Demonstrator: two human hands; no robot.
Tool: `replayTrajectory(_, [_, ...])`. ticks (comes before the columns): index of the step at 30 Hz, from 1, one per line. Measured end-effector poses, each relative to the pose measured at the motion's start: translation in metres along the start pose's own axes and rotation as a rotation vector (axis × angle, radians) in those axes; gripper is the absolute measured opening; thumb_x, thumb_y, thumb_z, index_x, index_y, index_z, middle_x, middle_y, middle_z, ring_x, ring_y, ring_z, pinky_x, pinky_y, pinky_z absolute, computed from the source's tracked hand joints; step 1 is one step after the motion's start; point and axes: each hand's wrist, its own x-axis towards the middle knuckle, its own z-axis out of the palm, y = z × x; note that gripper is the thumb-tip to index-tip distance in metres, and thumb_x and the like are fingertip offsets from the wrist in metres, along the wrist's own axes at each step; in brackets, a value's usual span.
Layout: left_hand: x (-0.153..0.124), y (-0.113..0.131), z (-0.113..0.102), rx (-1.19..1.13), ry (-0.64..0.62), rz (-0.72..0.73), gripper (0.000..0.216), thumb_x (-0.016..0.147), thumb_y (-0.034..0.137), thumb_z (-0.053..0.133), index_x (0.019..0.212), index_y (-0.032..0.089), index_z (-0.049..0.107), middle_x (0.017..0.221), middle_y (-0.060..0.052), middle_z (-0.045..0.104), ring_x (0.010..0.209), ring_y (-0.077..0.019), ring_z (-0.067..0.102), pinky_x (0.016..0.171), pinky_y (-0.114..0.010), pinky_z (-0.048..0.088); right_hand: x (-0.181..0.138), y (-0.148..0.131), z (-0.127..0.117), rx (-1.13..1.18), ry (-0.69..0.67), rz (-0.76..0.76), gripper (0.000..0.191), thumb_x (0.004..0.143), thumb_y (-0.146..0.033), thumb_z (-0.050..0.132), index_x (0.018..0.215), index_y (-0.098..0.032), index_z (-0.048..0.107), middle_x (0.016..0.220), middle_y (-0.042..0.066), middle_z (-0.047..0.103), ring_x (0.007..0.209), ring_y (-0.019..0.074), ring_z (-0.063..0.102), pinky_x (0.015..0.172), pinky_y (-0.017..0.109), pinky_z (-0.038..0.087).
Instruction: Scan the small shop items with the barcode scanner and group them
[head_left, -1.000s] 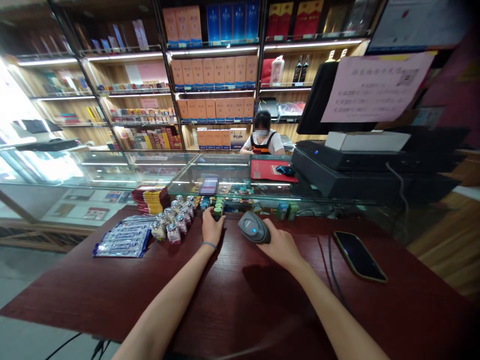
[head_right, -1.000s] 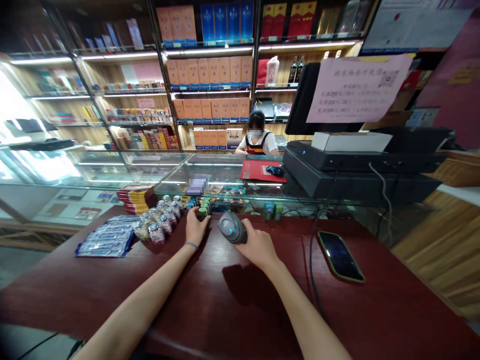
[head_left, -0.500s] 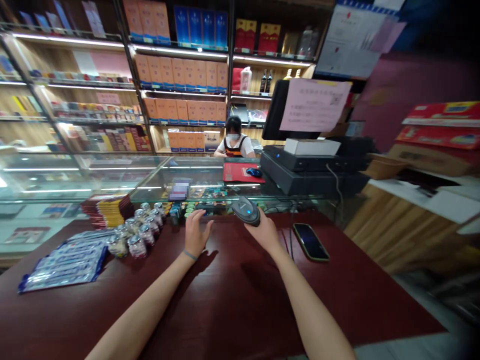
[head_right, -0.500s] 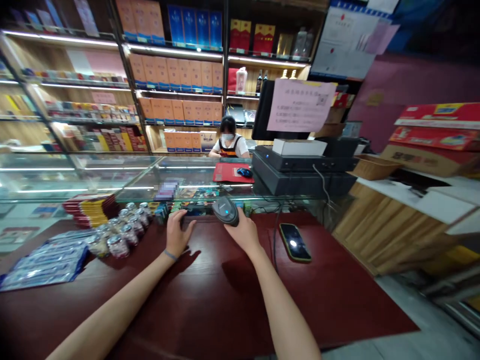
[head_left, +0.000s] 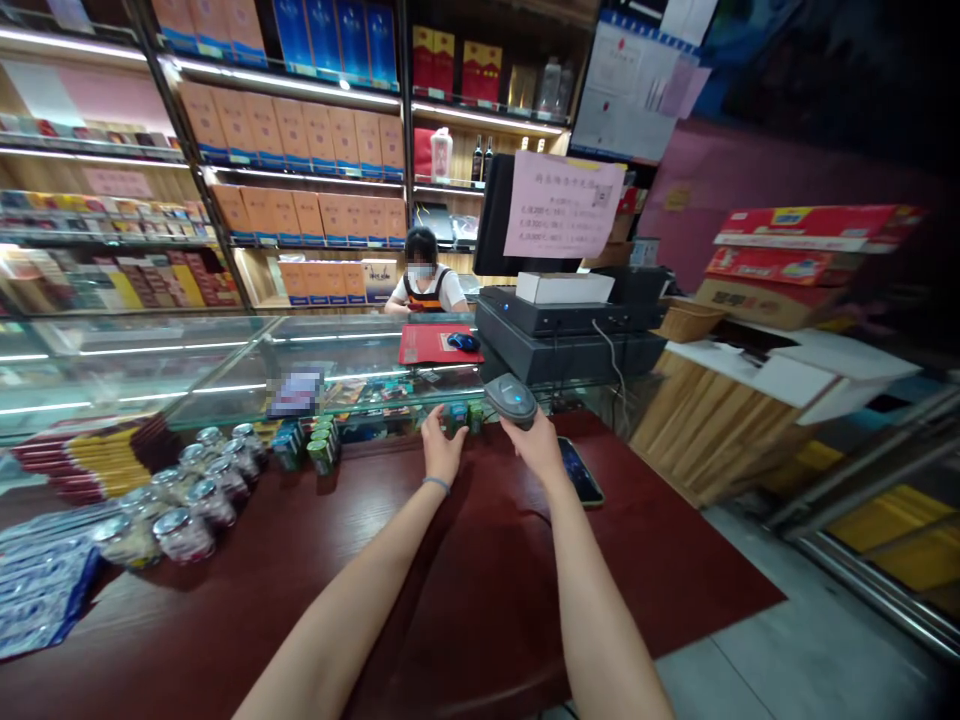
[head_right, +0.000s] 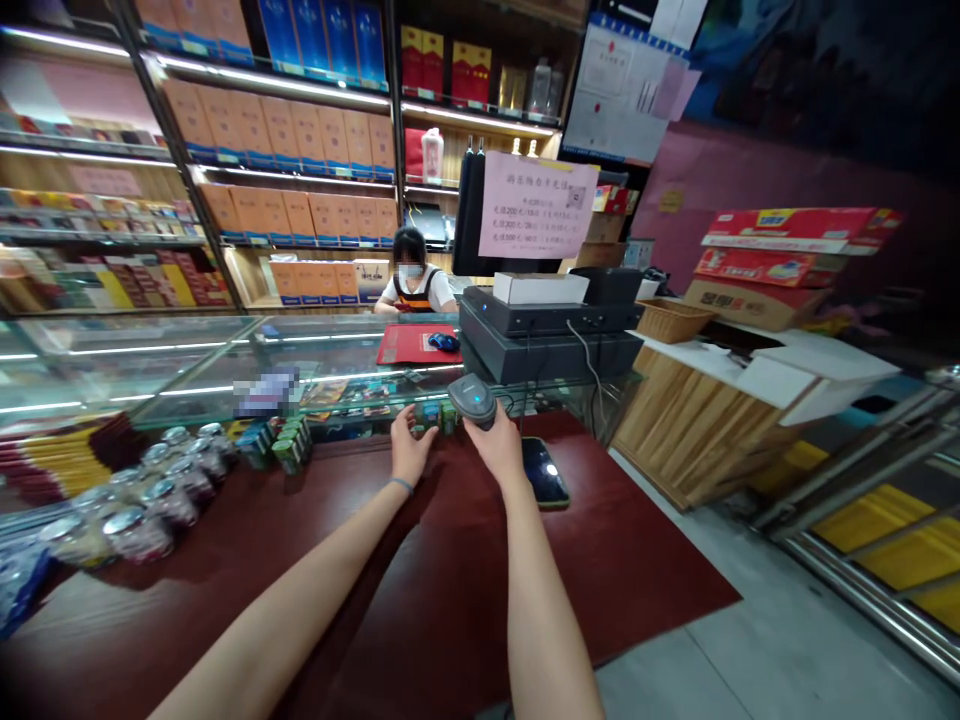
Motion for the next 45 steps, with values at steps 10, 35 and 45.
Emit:
replayTrajectory(10, [0.006, -0.01, 0.023, 0.194, 0.01, 0.071, 0.056, 0.074, 0.011, 0.077, 0.124, 0.021, 0.052, 0.111, -0.009, 0.051, 0.107, -0.0258, 0.057, 0.101, -0.048, 0.046, 0.003, 0.006, -0.002, 0.071, -0.007, 0.037, 0.041, 0.08, -0.05, 0.067, 0.111, -0.022, 0.064, 0.081, 0.005, 0.077, 0.066, 0.0237, 0.073, 0.059, 0.03, 0.054])
replayTrajectory(35, [-0.026, 0.035, -0.204, -0.12, -0.157, -0.106, 0.056, 0.079, 0.033, 0.077, 0.131, 0.023, 0.06, 0.101, -0.003, 0.063, 0.092, -0.0157, 0.062, 0.083, -0.029, 0.052, -0.026, -0.034, 0.045, -0.073, -0.185, -0.122, 0.039, 0.08, -0.045, 0.069, 0.115, -0.028, 0.061, 0.085, 0.004, 0.077, 0.08, 0.0287, 0.075, 0.065, 0.032, 0.052])
replayTrajectory(45, [-0.019, 0.027, -0.302, -0.683, -0.039, -0.587, 0.052, 0.082, 0.03, 0.078, 0.132, 0.03, 0.064, 0.113, -0.005, 0.07, 0.088, -0.0139, 0.067, 0.076, -0.027, 0.055, -0.086, -0.083, 0.093, -0.231, -0.43, -0.304, 0.046, 0.08, -0.035, 0.069, 0.122, -0.029, 0.051, 0.089, 0.003, 0.079, 0.082, 0.0309, 0.077, 0.061, 0.028, 0.045])
